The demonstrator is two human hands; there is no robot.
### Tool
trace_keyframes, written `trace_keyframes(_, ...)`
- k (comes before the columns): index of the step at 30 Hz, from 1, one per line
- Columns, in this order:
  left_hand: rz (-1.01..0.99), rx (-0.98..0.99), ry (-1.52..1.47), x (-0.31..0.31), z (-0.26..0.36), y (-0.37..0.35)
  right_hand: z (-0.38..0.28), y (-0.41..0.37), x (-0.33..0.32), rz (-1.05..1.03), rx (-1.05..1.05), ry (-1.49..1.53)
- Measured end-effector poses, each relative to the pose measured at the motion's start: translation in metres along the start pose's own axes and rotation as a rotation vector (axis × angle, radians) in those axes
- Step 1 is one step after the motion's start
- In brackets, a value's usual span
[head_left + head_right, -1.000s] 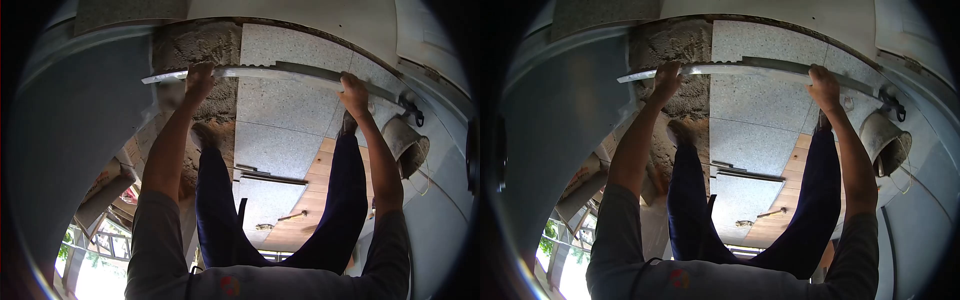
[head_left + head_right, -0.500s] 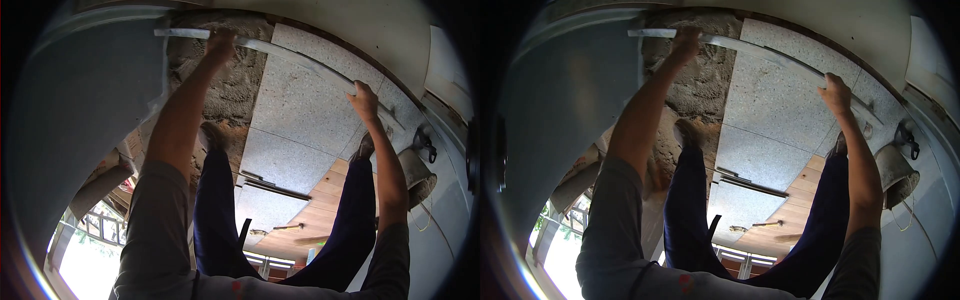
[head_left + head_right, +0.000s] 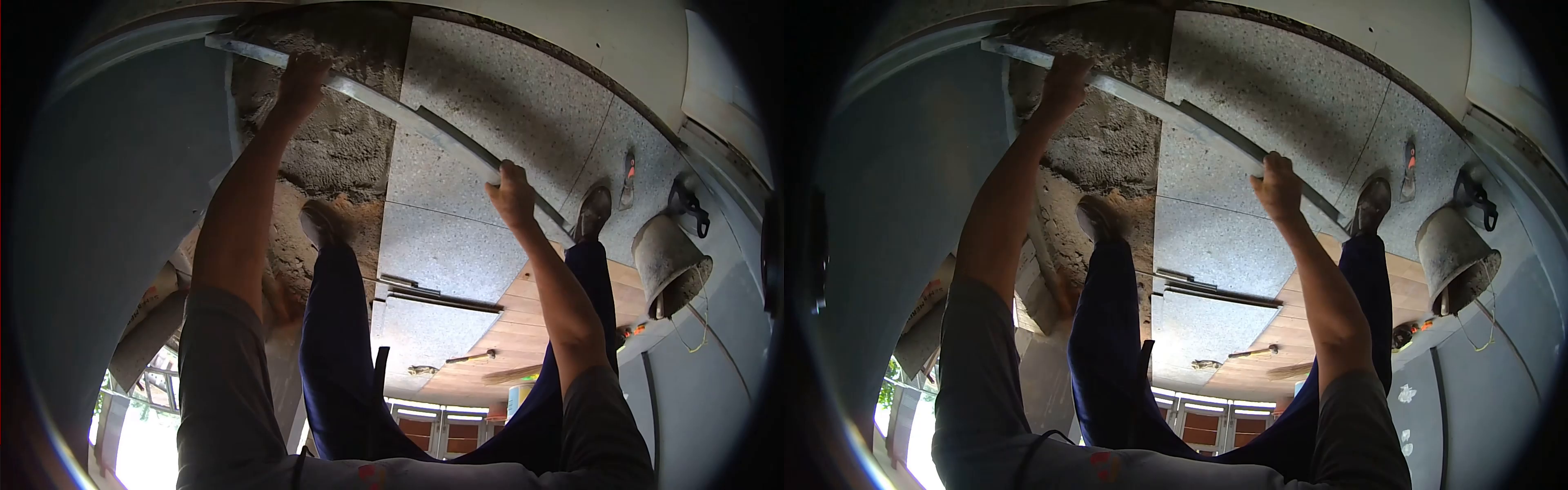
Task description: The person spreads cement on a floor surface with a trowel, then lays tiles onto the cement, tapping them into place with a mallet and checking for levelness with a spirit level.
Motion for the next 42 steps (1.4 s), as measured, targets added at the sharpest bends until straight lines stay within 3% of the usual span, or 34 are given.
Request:
trace_keyframes(1, -0.050, 0.001, 0.023, 0.000, 0.001, -0.003, -0.004, -0.005, 0.006, -0.003, -0.006, 0.010)
trace_keyframes(2, 0.118, 0.027, -0.112, -0.001, 0.000, -0.009, -0.008, -0.011, 0.013, -0.027, 0.014, 0.023)
trace_keyframes(5, 0.153, 0.077, -0.094, 0.009, -0.002, -0.021, -0.020, -0.026, 0.036, -0.077, 0.060, 0.085)
trace_keyframes(6, 0.074, 0.076, 0.004, 0.015, -0.001, -0.022, -0.025, -0.031, 0.044, -0.065, 0.045, 0.114)
trace_keyframes(16, 0.125, 0.114, -0.029, 0.040, -0.002, -0.039, -0.045, -0.058, 0.089, -0.053, 0.044, 0.180)
trace_keyframes(27, 0.232, 0.098, -0.082, 0.056, -0.002, -0.041, -0.035, -0.065, 0.101, -0.056, 0.107, 0.139)
trace_keyframes(34, 0.221, 0.103, -0.075, 0.043, 0.003, -0.042, -0.042, -0.065, 0.099, -0.005, 0.028, 0.133)
trace_keyframes(42, 0.170, 0.086, -0.067, 0.036, 0.004, -0.043, -0.044, -0.063, 0.093, -0.066, 0.099, 0.134)
Point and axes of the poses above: each hand's wrist, its own y-axis towards the middle knuckle, its own x-axis out of the palm, z = x × y, the point moved 6 cm from there along y, towards the middle knuckle, and after that the axes turned 5 degrees about y, right-handed, at the moved point
